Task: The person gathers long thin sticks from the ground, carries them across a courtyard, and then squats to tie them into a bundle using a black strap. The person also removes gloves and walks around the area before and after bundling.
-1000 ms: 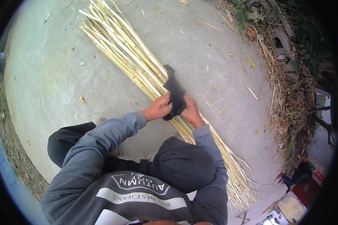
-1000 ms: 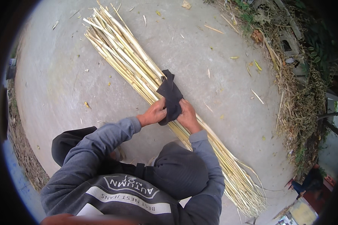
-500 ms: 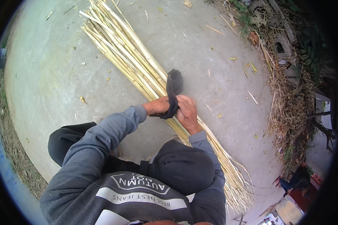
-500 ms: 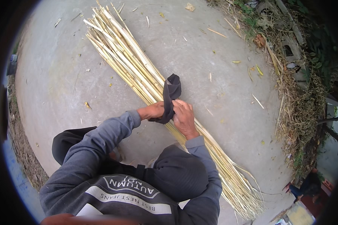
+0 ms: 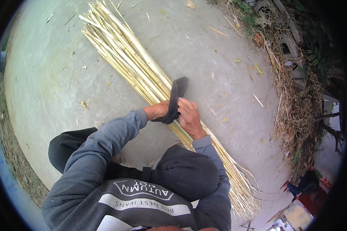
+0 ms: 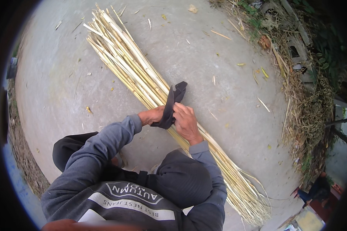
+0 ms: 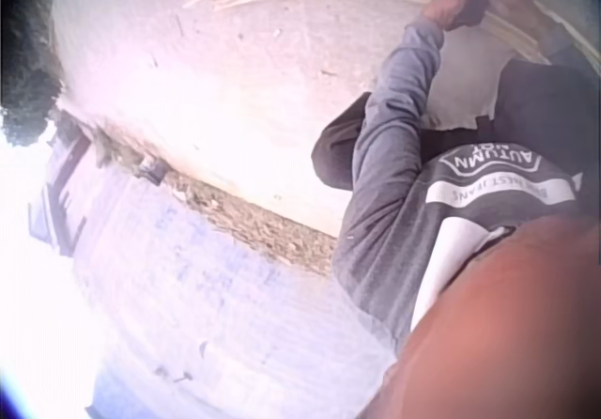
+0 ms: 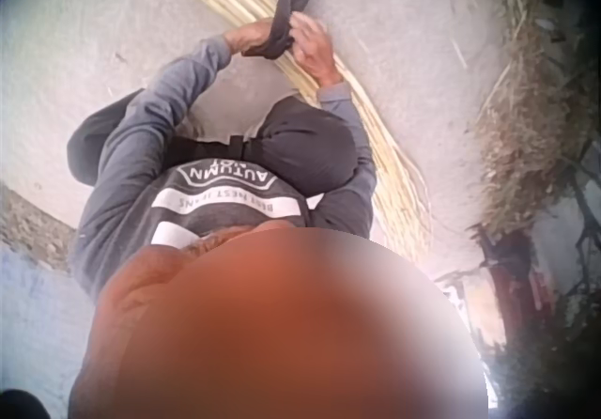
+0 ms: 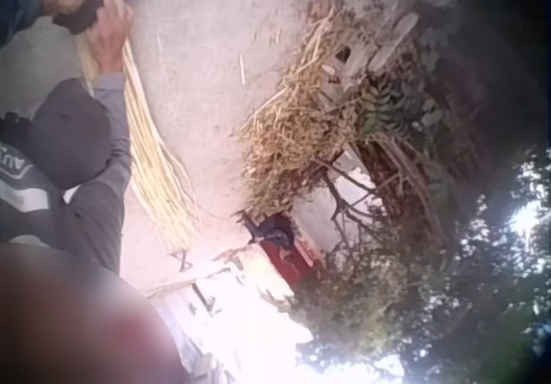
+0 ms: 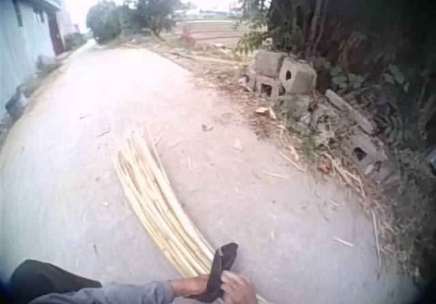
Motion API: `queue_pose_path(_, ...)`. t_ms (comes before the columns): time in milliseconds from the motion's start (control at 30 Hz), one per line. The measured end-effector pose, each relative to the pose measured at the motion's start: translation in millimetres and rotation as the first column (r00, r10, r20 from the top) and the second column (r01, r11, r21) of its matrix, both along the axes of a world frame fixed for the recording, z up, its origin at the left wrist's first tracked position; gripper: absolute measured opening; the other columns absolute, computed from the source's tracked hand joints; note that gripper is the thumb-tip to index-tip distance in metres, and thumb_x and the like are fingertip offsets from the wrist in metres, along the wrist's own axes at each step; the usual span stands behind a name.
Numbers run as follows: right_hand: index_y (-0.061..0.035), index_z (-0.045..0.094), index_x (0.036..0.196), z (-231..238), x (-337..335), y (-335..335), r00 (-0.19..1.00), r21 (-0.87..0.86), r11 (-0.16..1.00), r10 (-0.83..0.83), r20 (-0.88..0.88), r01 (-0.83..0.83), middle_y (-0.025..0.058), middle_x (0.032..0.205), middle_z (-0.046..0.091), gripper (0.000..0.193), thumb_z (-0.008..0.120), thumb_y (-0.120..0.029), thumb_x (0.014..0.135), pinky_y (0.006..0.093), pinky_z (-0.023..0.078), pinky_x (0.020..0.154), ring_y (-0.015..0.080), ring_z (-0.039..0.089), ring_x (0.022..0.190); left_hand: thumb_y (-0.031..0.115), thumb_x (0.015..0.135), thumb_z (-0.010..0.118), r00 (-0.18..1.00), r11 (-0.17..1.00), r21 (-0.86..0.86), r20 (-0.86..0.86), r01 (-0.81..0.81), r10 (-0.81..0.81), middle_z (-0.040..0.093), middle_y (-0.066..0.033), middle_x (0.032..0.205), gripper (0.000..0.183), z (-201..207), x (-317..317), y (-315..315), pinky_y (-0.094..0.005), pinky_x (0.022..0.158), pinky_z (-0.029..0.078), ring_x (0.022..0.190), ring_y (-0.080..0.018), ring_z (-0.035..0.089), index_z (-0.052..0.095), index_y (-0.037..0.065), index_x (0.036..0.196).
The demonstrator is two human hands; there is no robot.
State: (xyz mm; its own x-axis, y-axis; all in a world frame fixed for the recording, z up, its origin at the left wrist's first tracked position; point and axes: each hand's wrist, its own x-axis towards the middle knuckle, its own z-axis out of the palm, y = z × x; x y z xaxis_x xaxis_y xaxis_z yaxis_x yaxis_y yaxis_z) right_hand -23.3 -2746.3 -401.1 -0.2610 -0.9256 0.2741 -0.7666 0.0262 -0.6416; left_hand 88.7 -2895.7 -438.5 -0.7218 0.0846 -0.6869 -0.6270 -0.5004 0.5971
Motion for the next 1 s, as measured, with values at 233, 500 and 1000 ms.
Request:
queue_pose_path(233,-0.0026,0.057,0.089,0.4,-7.5,-3.2,0.992,0.028,0.996,0.087,0.088,-0.09,0.0119,0.107,0.064,0.025,0.058,0.007,0.066,0.0426,0.042,0.092,0.0307,0.059,0.11,0.025,0.093,0.066,0.995,0.994,0.074,-0.059,0.084,-0.08,0.066,-0.0014,0.088,0.029,-2.1,4.5,-12.4,-0.0219,0.061,0.051,0.075,-0.0074,0.062,0.065,0.003,0.113)
queue_pose_path(500,-0.0052,0.058,0.094,-9.0,1.8,2.3,0.993,0.064,0.995,-0.082,0.087,0.077,0.0092,0.099,0.066,0.029,0.056,0.006,0.067,0.043,0.043,0.086,0.0316,0.062,0.094,0.03,0.089,0.073,0.997,0.992,-0.127,-0.076,-0.002,-0.008,0.065,-0.0016,0.084,0.035,2.9,14.0,-12.6,-0.0228,0.064,0.048,0.073,-0.0072,0.059,0.067,0.0,0.106)
queue_pose_path(1000,-0.0038,0.06,0.096,-20.5,15.8,1.1,0.978,0.028,0.977,-0.21,-0.001,0.21,0.0097,0.099,0.065,0.025,0.06,0.002,0.072,0.0407,0.041,0.087,0.0284,0.061,0.094,0.04,0.096,0.059,0.934,0.617,-0.743,-0.355,-0.259,-0.035,0.066,-0.0116,0.09,0.041,10.8,25.5,0.1,-0.0334,0.075,0.051,0.082,-0.0213,0.065,0.066,-0.001,0.097)
